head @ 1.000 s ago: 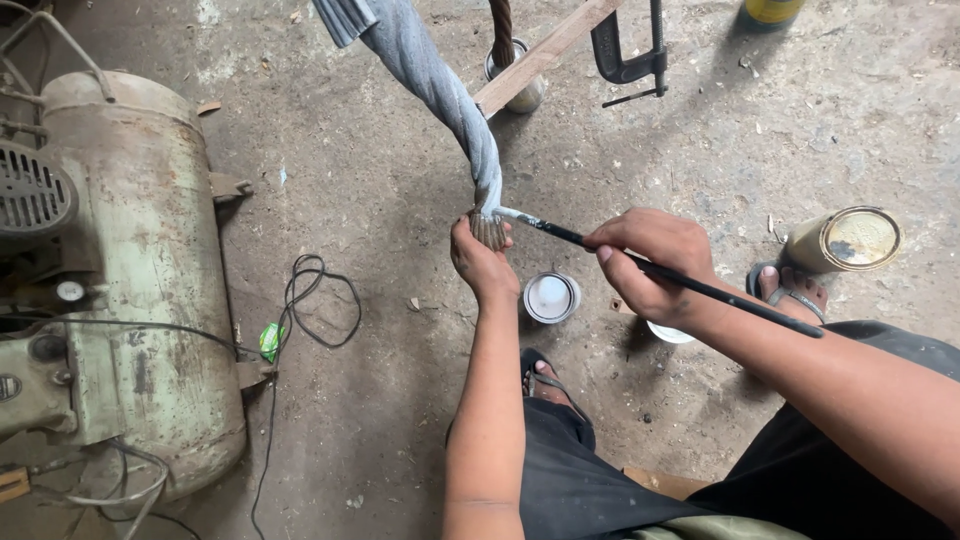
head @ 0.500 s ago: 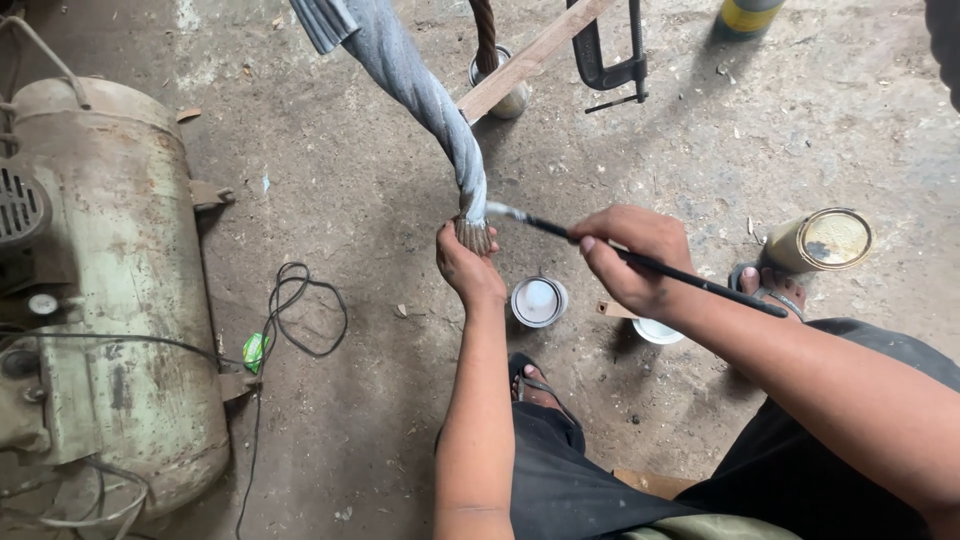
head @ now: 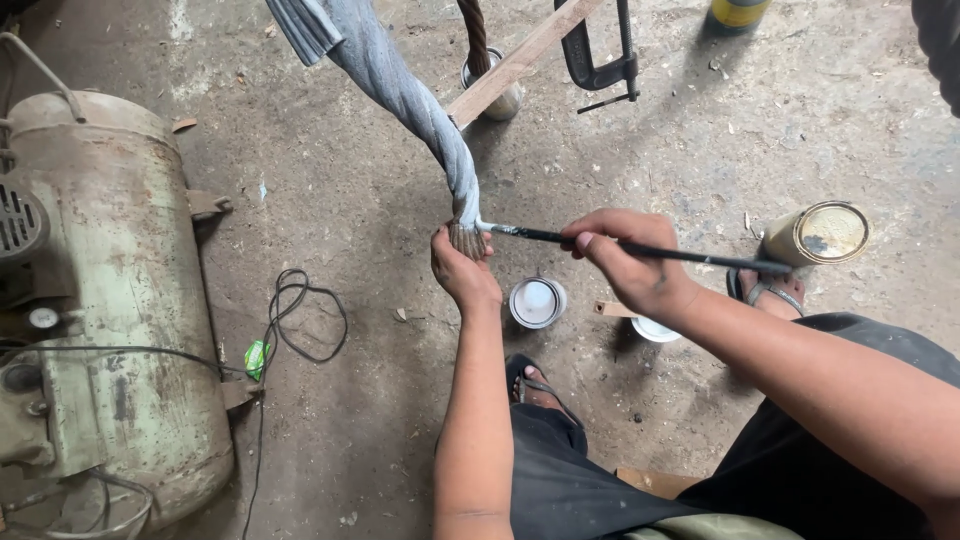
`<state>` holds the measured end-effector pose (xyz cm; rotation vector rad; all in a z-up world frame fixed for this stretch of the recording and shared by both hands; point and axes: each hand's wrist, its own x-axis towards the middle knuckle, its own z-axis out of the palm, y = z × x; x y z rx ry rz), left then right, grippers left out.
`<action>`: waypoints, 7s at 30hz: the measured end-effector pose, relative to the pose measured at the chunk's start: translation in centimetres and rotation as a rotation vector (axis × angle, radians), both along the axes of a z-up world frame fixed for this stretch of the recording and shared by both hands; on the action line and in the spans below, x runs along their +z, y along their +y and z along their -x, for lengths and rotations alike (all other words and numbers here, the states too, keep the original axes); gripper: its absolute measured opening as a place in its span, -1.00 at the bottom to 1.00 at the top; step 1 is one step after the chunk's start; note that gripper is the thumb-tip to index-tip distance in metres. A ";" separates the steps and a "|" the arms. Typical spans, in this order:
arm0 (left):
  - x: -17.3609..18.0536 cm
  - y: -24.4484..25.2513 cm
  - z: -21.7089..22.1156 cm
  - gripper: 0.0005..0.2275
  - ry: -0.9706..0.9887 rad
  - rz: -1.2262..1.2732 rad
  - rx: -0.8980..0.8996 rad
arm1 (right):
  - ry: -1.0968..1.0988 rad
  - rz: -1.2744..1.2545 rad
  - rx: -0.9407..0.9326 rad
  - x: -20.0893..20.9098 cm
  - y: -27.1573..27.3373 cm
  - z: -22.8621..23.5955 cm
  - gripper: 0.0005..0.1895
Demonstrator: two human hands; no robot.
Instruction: The person paints a twisted rope structure with white paint using a paintbrush. They repeatedly dip the brush into a paint can and apply the paint to the rope while holding it with their other hand.
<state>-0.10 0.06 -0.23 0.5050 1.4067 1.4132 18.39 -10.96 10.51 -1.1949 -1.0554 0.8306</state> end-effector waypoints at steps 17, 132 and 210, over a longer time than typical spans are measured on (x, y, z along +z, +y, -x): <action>2.6 -0.2 0.0 -0.80 -0.012 0.074 0.051 | 0.747 0.340 -0.189 -5.4 8.3 -2.7 -0.75; 2.1 -0.5 -1.4 -0.77 -0.056 0.097 0.011 | -0.153 -0.041 0.146 0.3 -0.1 -2.3 -0.82; 0.1 -1.8 -1.1 -0.29 -0.293 0.201 -0.387 | -1.359 -0.140 0.087 8.4 5.9 6.5 -0.81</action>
